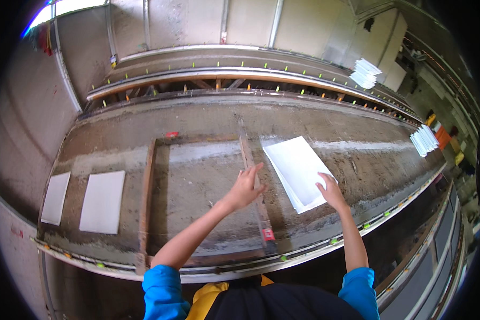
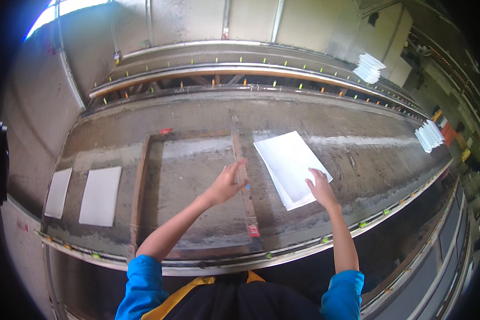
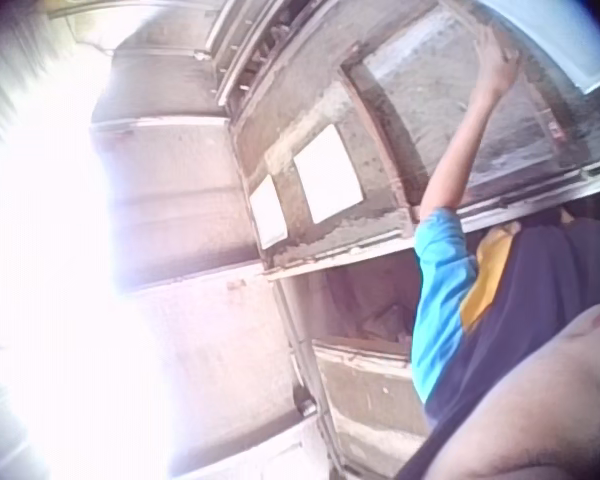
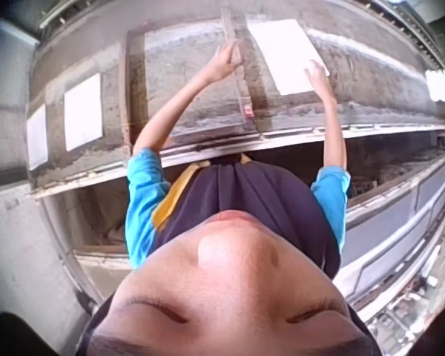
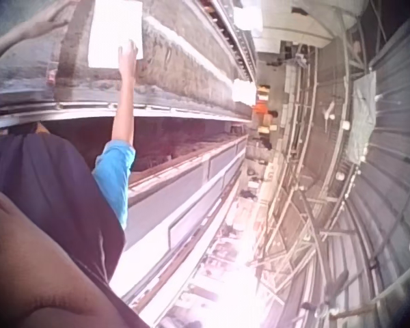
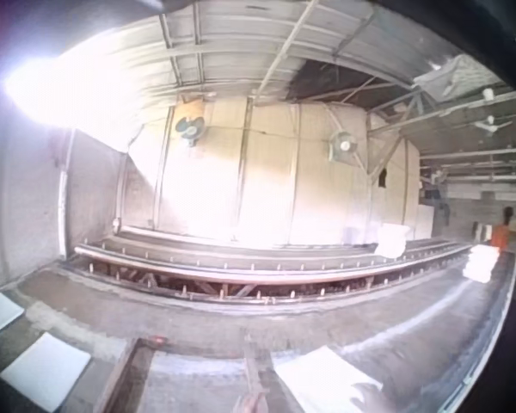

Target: The person carries a wooden frame to a conveyor belt and places it down. They then pick up a stack of white square tiles and place them one by one into the frame on the belt, pressing each tile down with their hands. The person repeats this process, moving the frame along the belt and filling it with tiles.

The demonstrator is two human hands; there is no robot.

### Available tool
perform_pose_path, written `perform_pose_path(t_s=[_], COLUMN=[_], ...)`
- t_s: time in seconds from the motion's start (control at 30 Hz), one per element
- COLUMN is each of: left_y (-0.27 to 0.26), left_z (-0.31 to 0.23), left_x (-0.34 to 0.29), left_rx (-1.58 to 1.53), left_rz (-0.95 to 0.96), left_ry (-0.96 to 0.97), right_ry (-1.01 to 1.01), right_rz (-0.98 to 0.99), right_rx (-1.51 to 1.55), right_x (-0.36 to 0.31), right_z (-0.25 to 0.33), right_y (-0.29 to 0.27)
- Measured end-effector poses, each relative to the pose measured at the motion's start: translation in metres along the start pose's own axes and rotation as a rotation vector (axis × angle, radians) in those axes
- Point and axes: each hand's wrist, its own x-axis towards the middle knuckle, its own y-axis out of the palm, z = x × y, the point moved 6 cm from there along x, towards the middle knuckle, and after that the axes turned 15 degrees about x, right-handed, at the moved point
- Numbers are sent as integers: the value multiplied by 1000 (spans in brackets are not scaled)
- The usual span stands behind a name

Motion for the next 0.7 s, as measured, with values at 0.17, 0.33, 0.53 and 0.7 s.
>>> perform_pose_path(t_s=[0.17,0.33,0.53,0.7], left_y=[73,142,173,164], left_z=[15,32,13,-3], left_x=[63,72,76,65], left_rx=[-370,71,-62,-71], left_rz=[-124,-282,-149,-546], left_ry=[-209,-646,-796,-737], right_ry=[48,106,25,72], right_rz=[-46,65,41,122], right_rx=[-3,30,285,530], right_x=[51,71,82,89], right_z=[-73,-106,-152,-135], right_y=[-5,11,4,-6])
